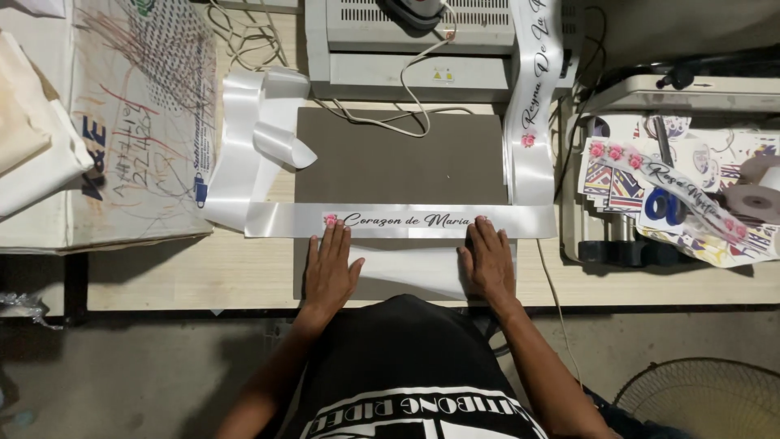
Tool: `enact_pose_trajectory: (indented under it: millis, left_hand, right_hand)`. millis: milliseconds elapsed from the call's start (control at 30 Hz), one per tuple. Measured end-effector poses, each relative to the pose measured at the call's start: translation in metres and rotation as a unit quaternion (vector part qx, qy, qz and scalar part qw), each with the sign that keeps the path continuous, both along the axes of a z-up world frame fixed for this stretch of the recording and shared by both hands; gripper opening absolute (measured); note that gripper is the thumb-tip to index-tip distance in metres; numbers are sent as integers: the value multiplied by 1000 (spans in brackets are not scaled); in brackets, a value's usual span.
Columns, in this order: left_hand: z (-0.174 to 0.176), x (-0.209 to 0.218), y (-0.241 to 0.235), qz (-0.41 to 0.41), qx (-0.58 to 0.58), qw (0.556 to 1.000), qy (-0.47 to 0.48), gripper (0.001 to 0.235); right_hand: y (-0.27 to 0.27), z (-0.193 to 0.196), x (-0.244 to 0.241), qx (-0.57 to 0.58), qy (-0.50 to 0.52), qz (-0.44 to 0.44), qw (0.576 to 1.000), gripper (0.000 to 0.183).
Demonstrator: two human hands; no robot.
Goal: The person irons two white satin sashes with printed text. They place each sash on a heat press, use a handheld iron to press the printed area, and then remove the sash.
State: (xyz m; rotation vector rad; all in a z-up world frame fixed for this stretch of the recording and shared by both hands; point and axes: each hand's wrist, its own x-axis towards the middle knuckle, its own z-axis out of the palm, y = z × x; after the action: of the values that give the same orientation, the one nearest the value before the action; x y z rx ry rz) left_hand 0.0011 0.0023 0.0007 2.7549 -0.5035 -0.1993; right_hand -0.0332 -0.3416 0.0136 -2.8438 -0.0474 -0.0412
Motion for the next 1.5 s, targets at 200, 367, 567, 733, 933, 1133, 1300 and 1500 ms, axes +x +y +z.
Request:
enact_pose_trajectory:
  millis: [200, 367, 567, 733, 933, 1133, 1300, 1500]
  left_hand:
    - [2, -1, 0, 1, -9, 1000, -8, 70]
    - [1, 0, 0, -2, 1, 1000, -10, 69]
    - [10, 5, -1, -4, -9, 1000, -24, 65]
    - [24, 18, -4, -6, -23, 999, -48, 62]
    - [35, 27, -6, -8, -44, 998, -52, 56]
    - [38, 32, -6, 4, -50, 998, -41, 54]
    - [43, 36, -8, 23, -60, 997, -38, 54]
    - [36, 40, -5, 38, -91, 995, -29, 52]
  right_hand:
    - [6, 9, 1, 14, -3, -9, 1000, 53]
    - [4, 9, 1, 13, 5, -10, 1000, 53]
    - [8, 22, 8, 4, 2, -15, 1000, 46]
    - [-2, 21, 36, -7, -5, -20, 1000, 31]
    - [0, 78, 145, 73, -98, 30, 992, 25]
    - [16, 143, 305, 115, -224, 137, 958, 40]
    - [37, 137, 413, 107, -243, 191, 945, 56]
    - [45, 114, 473, 9, -258, 177, 950, 50]
